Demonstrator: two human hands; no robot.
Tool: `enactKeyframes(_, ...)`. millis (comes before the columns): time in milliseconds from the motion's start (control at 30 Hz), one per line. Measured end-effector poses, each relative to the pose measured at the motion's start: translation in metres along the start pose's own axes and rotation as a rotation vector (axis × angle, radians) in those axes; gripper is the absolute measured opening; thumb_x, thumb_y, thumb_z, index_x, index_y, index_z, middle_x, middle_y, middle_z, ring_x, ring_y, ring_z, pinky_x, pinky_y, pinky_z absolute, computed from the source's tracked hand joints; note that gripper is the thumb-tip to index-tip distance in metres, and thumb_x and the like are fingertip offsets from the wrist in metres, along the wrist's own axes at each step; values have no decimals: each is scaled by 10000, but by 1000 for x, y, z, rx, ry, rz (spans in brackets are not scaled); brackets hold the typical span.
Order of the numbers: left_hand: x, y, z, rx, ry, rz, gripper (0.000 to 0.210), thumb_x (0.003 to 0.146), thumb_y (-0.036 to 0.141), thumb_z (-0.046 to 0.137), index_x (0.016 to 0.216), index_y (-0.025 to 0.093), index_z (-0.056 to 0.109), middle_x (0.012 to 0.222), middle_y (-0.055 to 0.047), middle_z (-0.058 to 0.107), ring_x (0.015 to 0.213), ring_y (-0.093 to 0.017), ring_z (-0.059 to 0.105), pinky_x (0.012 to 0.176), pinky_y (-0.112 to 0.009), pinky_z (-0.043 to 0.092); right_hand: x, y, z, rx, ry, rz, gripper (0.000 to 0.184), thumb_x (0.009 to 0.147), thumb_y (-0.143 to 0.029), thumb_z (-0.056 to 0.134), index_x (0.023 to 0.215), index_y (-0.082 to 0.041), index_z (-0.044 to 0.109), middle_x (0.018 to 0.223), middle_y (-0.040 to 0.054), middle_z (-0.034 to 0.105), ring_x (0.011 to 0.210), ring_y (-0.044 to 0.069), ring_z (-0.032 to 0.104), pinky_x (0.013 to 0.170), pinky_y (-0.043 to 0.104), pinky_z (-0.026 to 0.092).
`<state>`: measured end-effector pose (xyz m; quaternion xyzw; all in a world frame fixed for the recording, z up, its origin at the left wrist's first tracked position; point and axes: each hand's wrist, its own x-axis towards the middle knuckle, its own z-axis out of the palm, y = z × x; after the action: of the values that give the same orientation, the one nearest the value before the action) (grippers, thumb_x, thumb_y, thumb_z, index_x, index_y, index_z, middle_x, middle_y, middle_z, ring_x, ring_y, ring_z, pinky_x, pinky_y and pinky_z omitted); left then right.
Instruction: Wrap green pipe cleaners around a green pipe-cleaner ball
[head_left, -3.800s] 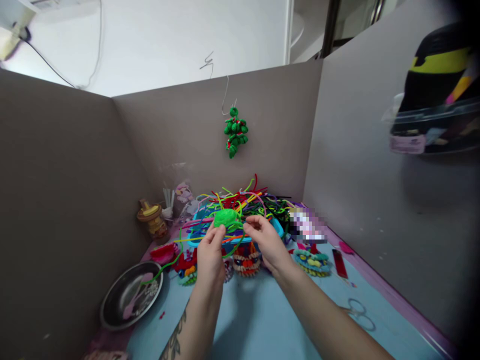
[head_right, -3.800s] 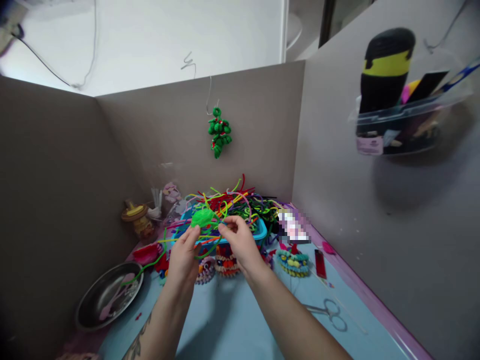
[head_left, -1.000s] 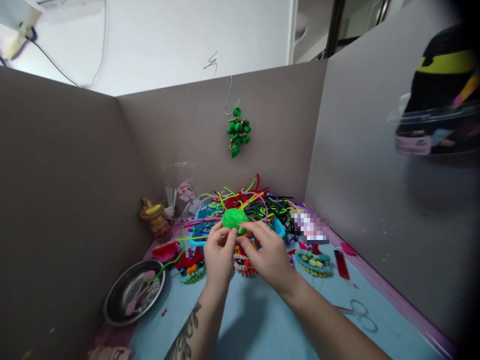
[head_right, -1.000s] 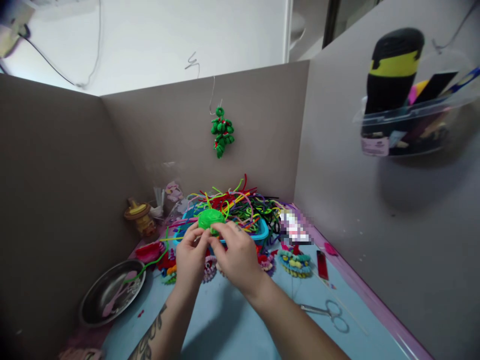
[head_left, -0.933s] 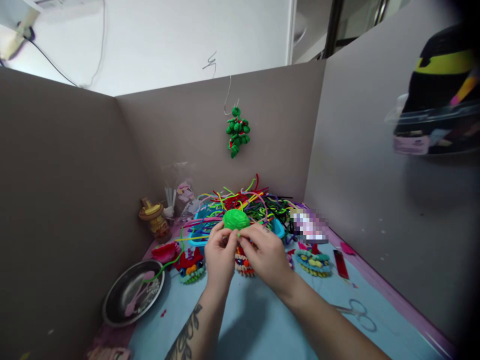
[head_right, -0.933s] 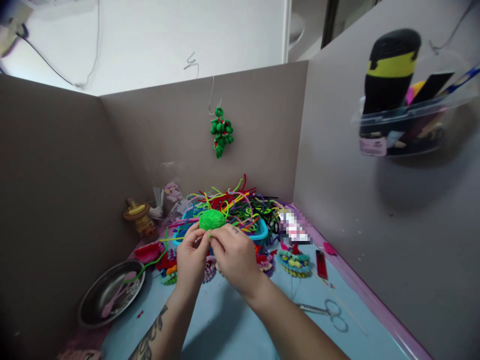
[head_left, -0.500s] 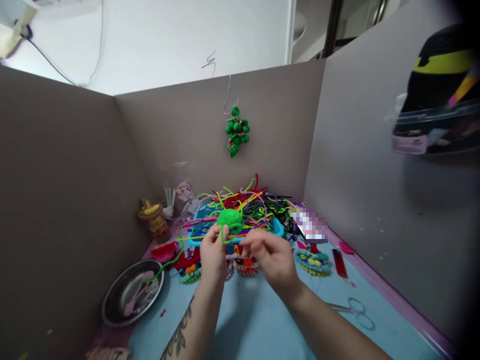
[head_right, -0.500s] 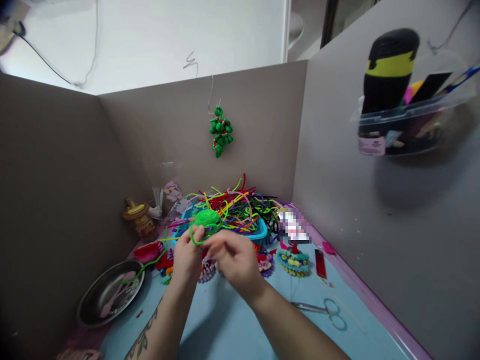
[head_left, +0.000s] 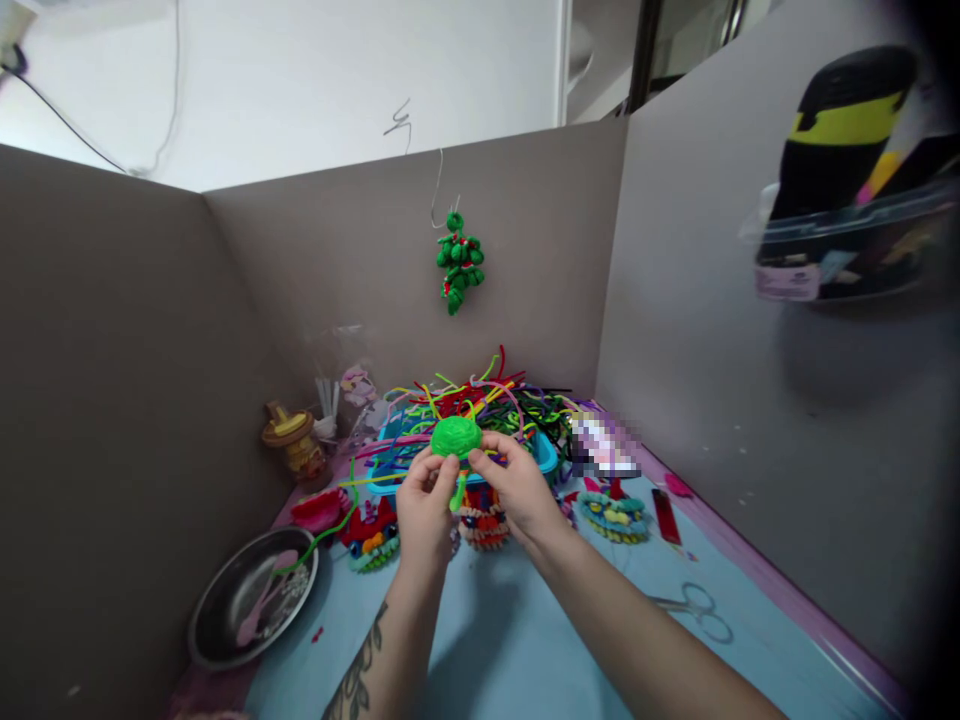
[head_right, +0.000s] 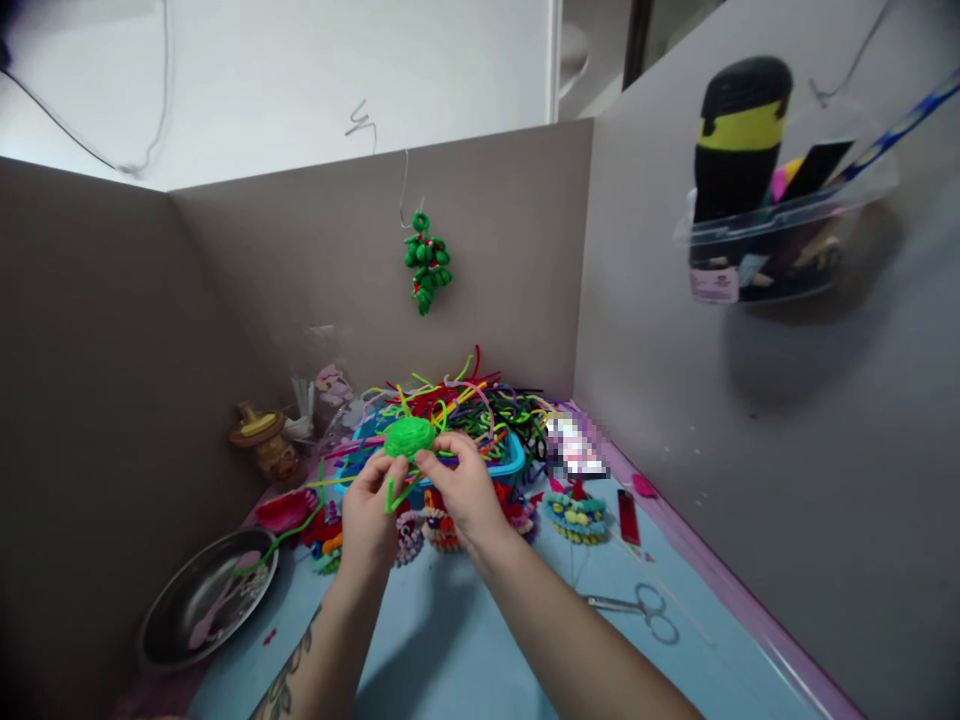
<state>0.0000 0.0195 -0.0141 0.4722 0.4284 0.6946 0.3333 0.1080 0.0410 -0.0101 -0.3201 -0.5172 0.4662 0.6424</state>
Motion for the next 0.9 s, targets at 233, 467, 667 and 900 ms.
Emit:
enactKeyframes(233,-4,1,2,152,13,47,185,744,344,676,672,174,680,806,-45,635,956,-210,549,843,-296,415,-3,-6,7,240,-36,180,212,649,-350,738,782,-199,670,878,32,680,870,206,620,869,371,462)
enactKeyframes(467,-4,4,4,29,-43,-12,197,736,352,684,694,160,690,919,-57,632,920,-192,572,860,-293,424,-1,5,2,122,2,113,160,709,-335,641,627,-197,634,991,55,645,1003,241,553,908,380,423)
enactKeyframes(667,-3,3,5,-146,-26,-161,190,678,338,740,675,161,670,816,-13,638,787,-136,574,755,-241,435,2,9,-4,-139,88,-29,143,737,-333,630,712,-194,654,1042,76,610,1071,249,521,997,401,354)
enactKeyframes(900,-1,16,6,-369,21,-416,298,542,305,827,614,133,595,549,60,518,492,-52,439,487,-189,327,8,-1,-17,-320,-7,-149,148,784,-334,612,739,-202,662,957,67,565,950,217,561,883,367,436)
